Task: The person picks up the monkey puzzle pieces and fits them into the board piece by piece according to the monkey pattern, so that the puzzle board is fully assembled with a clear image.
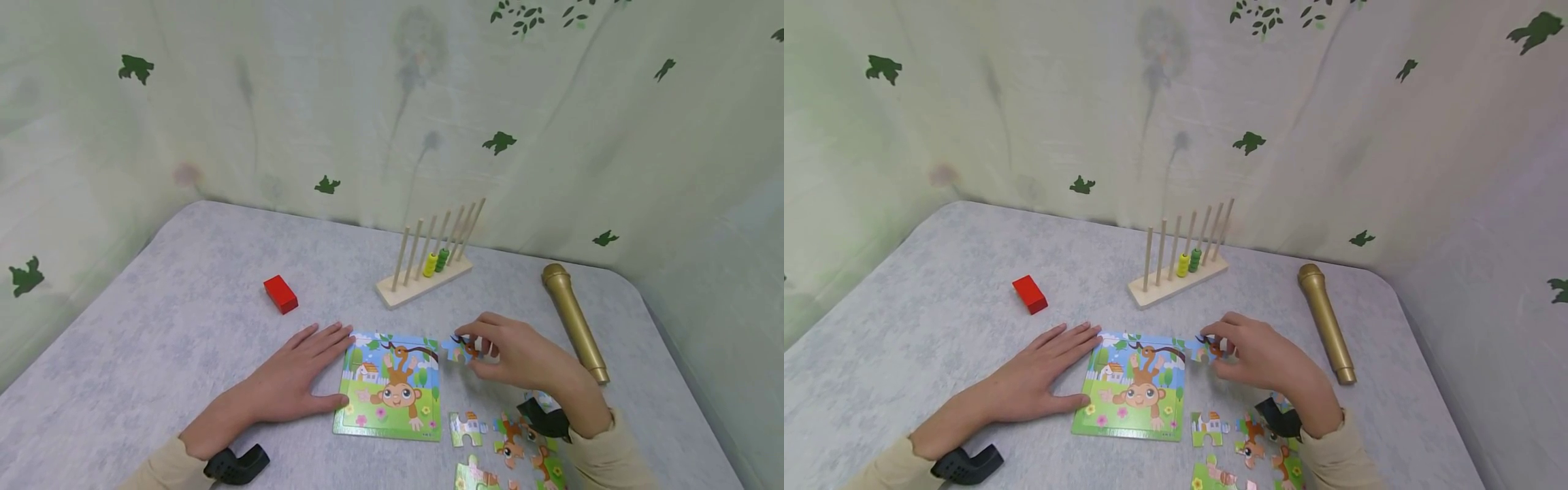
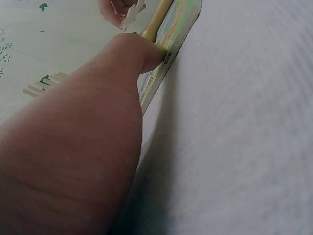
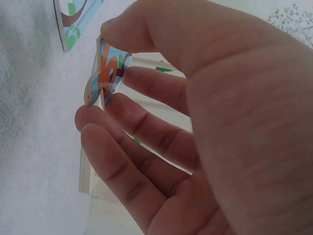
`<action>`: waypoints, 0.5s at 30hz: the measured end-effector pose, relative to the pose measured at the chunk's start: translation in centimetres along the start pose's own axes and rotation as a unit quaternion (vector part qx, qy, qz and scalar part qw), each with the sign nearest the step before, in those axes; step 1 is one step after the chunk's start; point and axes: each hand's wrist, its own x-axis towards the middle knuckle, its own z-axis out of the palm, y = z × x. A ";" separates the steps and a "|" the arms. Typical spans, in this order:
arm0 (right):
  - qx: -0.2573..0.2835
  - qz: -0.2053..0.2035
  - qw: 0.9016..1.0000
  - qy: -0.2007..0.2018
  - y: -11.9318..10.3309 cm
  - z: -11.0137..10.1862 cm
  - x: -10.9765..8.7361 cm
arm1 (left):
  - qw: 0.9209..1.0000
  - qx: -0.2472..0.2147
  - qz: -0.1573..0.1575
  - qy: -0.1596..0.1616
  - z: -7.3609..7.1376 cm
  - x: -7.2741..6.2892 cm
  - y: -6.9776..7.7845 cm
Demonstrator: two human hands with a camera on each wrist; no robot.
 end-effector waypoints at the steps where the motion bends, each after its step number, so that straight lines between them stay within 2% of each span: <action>1: -0.001 -0.001 1.000 0.001 0.0 0.0 0.0 | 1.000 -0.003 -0.001 -0.001 0.0 0.0 0.0; 15: -0.010 -0.011 1.000 -0.004 -1.2 -0.6 1.2 | 1.000 0.005 -0.004 -0.006 0.1 0.0 -0.2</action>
